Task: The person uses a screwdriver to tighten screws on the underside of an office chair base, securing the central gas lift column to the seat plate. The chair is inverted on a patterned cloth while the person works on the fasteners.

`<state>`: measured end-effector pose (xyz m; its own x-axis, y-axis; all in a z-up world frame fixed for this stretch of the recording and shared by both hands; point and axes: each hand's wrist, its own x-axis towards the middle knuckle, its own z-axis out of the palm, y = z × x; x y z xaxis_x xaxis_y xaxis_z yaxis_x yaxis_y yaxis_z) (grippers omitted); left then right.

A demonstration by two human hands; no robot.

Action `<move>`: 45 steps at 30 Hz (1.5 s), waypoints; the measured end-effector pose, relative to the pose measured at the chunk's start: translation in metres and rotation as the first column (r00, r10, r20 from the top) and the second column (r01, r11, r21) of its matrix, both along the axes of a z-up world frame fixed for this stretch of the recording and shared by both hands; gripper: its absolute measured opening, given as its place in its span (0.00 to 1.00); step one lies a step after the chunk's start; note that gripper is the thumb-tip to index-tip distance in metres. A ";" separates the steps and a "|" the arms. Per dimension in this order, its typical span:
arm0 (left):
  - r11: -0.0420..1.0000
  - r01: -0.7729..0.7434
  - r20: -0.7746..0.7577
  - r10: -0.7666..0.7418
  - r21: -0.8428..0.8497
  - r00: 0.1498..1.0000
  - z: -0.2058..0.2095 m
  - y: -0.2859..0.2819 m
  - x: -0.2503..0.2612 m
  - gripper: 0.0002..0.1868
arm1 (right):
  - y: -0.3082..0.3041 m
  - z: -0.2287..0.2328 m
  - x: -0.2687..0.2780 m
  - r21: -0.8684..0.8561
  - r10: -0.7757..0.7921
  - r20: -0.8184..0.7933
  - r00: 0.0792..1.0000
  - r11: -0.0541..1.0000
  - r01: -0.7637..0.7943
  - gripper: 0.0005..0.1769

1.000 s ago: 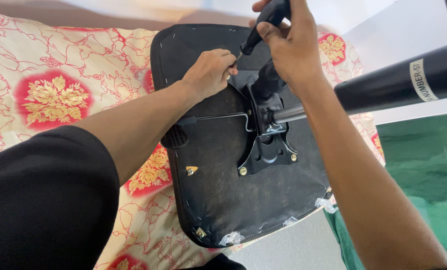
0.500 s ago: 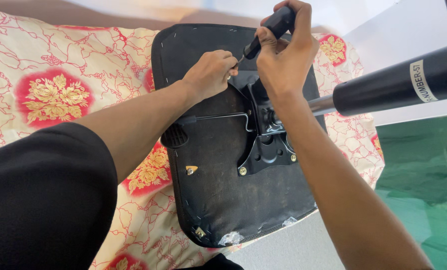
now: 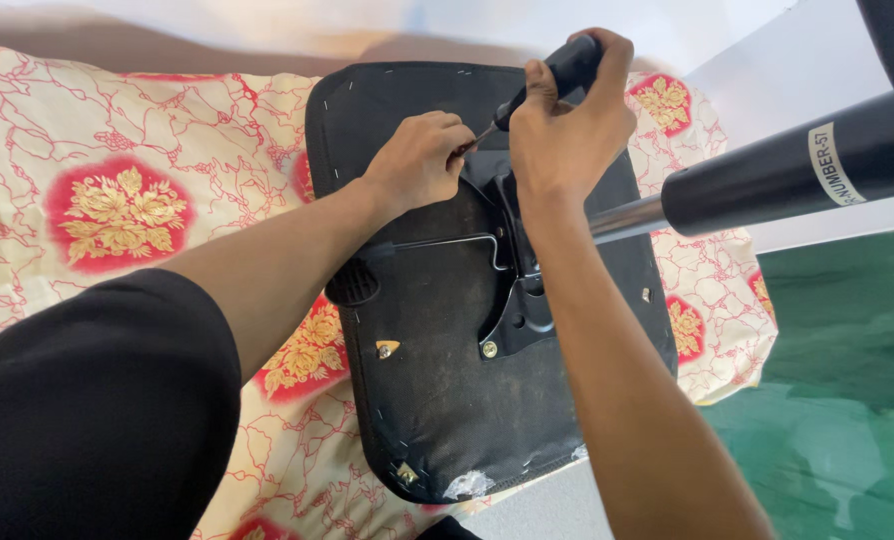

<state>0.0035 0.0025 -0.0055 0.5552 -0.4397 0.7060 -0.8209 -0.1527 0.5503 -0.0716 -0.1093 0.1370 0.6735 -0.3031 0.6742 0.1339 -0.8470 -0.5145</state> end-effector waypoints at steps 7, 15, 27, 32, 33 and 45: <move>0.997 -0.013 -0.171 0.000 -0.076 0.985 0.002 0.003 -0.002 0.14 | 0.003 -0.002 -0.001 -0.007 -0.012 0.033 0.999 1.000 0.013 0.24; 0.987 -0.141 -0.437 0.092 -0.079 0.895 0.005 0.055 -0.004 0.19 | -0.025 0.010 -0.018 0.192 0.311 0.173 0.934 0.920 -0.342 0.18; 0.986 0.084 -0.472 -0.008 0.141 0.882 0.063 0.083 -0.054 0.13 | 0.040 0.025 -0.079 0.667 0.162 0.106 0.981 0.720 -0.191 0.21; 0.975 0.050 -0.458 0.056 0.218 0.887 0.069 0.113 -0.073 0.08 | 0.044 0.013 -0.110 0.926 0.059 0.001 0.998 0.376 -0.023 0.21; 0.971 0.031 -0.452 0.081 0.235 0.889 0.070 0.120 -0.077 0.08 | 0.045 0.010 -0.119 0.953 0.067 0.001 0.998 0.302 -0.022 0.21; 0.971 -0.164 -0.268 0.207 0.173 0.941 0.084 0.148 -0.129 0.07 | 0.068 0.011 -0.165 0.985 0.187 -0.017 0.982 0.174 -0.016 0.30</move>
